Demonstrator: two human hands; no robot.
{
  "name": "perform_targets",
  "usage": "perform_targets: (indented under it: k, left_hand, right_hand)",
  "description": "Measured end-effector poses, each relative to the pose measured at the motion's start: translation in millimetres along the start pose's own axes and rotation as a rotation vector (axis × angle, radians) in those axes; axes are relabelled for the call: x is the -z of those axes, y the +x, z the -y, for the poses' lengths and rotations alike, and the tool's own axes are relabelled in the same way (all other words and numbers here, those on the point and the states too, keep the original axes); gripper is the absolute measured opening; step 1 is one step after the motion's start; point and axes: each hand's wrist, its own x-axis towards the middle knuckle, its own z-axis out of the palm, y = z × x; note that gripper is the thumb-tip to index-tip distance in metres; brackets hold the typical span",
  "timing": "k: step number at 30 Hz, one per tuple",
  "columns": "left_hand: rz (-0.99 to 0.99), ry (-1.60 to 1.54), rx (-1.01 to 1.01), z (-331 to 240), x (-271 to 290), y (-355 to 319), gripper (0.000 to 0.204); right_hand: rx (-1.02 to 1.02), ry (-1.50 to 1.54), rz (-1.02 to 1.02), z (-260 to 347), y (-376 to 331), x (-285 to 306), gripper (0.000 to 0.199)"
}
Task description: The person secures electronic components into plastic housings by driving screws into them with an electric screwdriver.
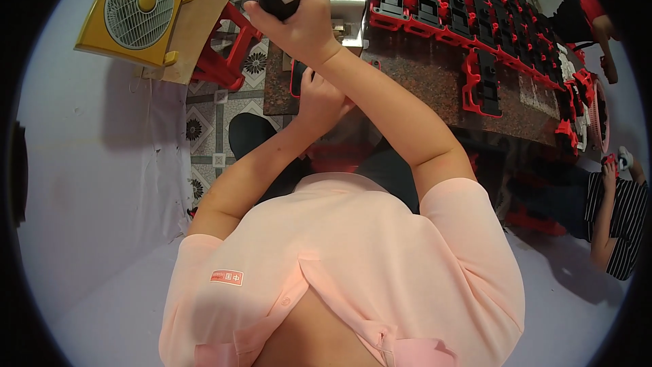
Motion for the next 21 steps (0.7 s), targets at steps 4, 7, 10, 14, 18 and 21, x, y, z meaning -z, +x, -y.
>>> perform_targets:
  k: [4, 7, 10, 14, 18, 21]
  left_hand:
    - [0.080, -0.074, 0.047, -2, 2, 1, 0.071]
    - [0.033, -0.052, 0.032, -2, 5, 4, 0.077]
    - [0.016, -0.056, 0.028, -6, 10, 7, 0.082]
    - [0.005, -0.065, 0.038, -4, 10, 4, 0.085]
    - [-0.002, -0.041, 0.032, -7, 6, 6, 0.087]
    - [0.020, -0.044, 0.046, -6, 8, 4, 0.088]
  right_hand:
    - [-0.015, 0.092, 0.012, 0, 1, -1, 0.045]
    - [-0.129, 0.239, 0.061, 24, 15, 24, 0.018]
    - [0.439, 0.524, 0.009, -30, 38, 44, 0.018]
    - [0.176, 0.237, -0.038, 2, 33, 52, 0.020]
    - [0.466, 0.440, -0.027, -35, 21, 44, 0.023]
    - [0.027, -0.006, -0.068, -18, 0, 41, 0.044]
